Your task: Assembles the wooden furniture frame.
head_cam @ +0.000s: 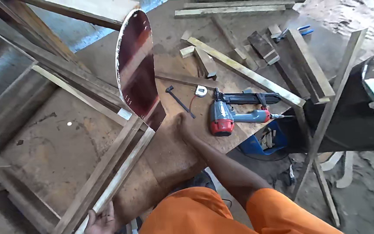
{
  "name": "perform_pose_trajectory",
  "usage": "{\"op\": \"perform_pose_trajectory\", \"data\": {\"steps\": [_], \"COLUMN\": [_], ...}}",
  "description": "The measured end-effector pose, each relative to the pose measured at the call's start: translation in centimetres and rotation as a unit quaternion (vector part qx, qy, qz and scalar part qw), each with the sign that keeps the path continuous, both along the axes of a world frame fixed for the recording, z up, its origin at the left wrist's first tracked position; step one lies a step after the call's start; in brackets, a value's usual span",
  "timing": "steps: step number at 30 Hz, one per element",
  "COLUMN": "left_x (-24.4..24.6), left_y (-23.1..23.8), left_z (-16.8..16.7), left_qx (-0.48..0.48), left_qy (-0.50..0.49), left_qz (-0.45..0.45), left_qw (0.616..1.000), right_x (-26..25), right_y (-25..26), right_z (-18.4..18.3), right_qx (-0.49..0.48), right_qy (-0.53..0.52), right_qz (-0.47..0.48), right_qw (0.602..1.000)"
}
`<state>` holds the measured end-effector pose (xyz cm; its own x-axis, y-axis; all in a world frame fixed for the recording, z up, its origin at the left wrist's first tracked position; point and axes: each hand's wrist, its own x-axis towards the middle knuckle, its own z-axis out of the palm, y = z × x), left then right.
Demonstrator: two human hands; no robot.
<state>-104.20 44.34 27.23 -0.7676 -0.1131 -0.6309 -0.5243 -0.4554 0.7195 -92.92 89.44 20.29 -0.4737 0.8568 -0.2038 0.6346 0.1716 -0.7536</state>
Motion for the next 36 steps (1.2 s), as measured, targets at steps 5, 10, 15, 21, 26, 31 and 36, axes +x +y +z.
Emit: {"op": "perform_pose_trajectory", "data": {"steps": [5,10,15,21,26,31,36], "left_x": [-0.8,-1.2,-2.2,-2.8,-3.2,-2.9,-2.5], "left_y": [0.5,-0.8,-3.1,-4.4,-5.1,-5.2,-4.9], "left_z": [0.2,1.2,1.5,1.3,1.1,1.4,1.7], "left_qx": [0.017,0.006,0.084,0.134,0.132,0.139,0.117], "left_qy": [-0.004,-0.028,-0.077,-0.095,-0.077,-0.072,-0.063], "left_qz": [-0.021,-0.072,-0.164,-0.217,-0.258,-0.255,-0.246], "left_qw": [1.000,0.997,0.980,0.962,0.954,0.954,0.960], "right_x": [-1.9,-3.4,0.2,4.2,4.6,4.1,3.3], "right_y": [7.9,7.6,0.5,-16.3,-26.1,-30.0,-28.6], "right_z": [-2.5,-0.9,4.1,-1.8,-4.0,-3.0,-4.3], "right_qx": [0.106,0.144,-0.060,-0.197,-0.270,-0.317,-0.320], "right_qy": [-0.193,-0.256,-0.131,0.232,0.255,0.275,0.223], "right_qz": [0.056,0.087,-0.019,-0.160,-0.219,-0.232,-0.222], "right_qw": [0.974,0.952,0.989,0.939,0.902,0.878,0.894]}}
